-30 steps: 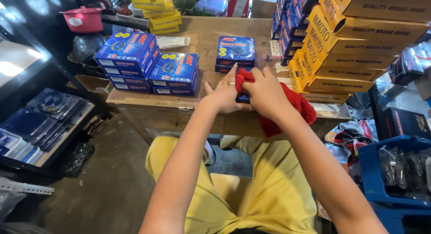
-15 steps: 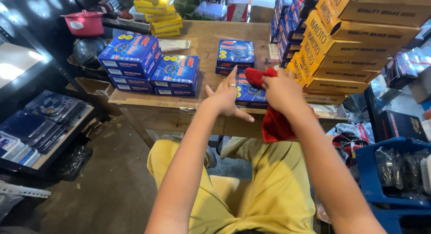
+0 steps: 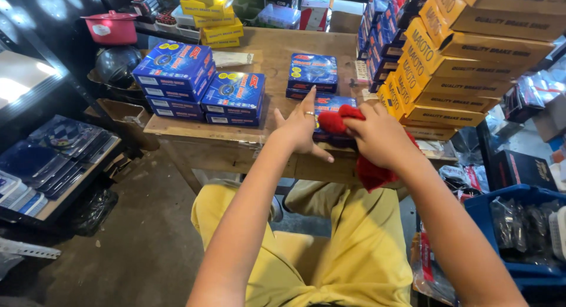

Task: Cleaning and organizing stacks of brake shoe boxes using a red cloth.

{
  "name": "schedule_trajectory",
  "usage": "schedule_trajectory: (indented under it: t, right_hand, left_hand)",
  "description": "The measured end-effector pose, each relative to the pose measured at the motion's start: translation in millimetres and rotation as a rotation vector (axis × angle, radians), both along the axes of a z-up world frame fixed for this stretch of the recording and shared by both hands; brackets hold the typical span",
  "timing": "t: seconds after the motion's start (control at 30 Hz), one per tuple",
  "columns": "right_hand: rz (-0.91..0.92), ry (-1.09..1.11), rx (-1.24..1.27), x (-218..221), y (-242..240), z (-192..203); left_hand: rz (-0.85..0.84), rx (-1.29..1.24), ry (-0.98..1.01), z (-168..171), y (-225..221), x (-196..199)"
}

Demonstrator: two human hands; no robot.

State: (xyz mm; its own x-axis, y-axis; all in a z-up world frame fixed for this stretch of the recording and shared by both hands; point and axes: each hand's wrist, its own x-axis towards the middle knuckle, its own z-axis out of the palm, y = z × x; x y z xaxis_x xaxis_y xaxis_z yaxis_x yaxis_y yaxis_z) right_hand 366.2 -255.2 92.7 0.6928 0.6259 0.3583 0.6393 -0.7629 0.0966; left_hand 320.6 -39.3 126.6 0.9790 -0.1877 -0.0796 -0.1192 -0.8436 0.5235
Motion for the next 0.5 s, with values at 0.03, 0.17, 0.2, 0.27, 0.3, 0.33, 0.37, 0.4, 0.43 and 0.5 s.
schedule_trajectory:
  t: [0.03, 0.17, 0.2, 0.27, 0.3, 0.33, 0.37, 0.4, 0.43, 0.5]
  right_hand:
    - [-0.085, 0.006, -0.011, -1, 2, 3]
    - [-0.245, 0.01, 0.061, 63, 27, -27]
    - [-0.229, -0.04, 0.02, 75, 35, -28]
    - [-0.215, -0.094, -0.016, 72, 48, -25]
    - [-0.149, -0.093, 0.011, 59, 52, -21]
    - [-0.083, -0.092, 0.034, 45, 55, -18]
    - [-0.084, -0.095, 0.035, 42, 50, -23]
    - [-0.036, -0.117, 0.053, 38, 44, -29]
    - [0.012, -0.139, 0.07, 35, 38, -34]
    - [-0.001, -0.089, 0.075, 35, 34, -23]
  left_hand:
    - [-0.007, 0.006, -0.008, -1, -1, 0]
    - [0.008, -0.023, -0.019, -7, -3, -1]
    - [0.009, -0.04, -0.018, -4, -2, -1]
    - [0.008, -0.052, -0.02, -1, -1, 0]
    - [0.014, -0.059, -0.006, -2, 0, 3]
    - [0.02, -0.07, 0.01, -5, -1, 5]
    - [0.018, -0.07, 0.007, -8, -1, 8]
    - [0.027, -0.056, 0.001, -13, -1, 10]
    - [0.035, -0.043, -0.005, -18, -1, 12]
    - [0.035, -0.047, -0.015, -14, -1, 8]
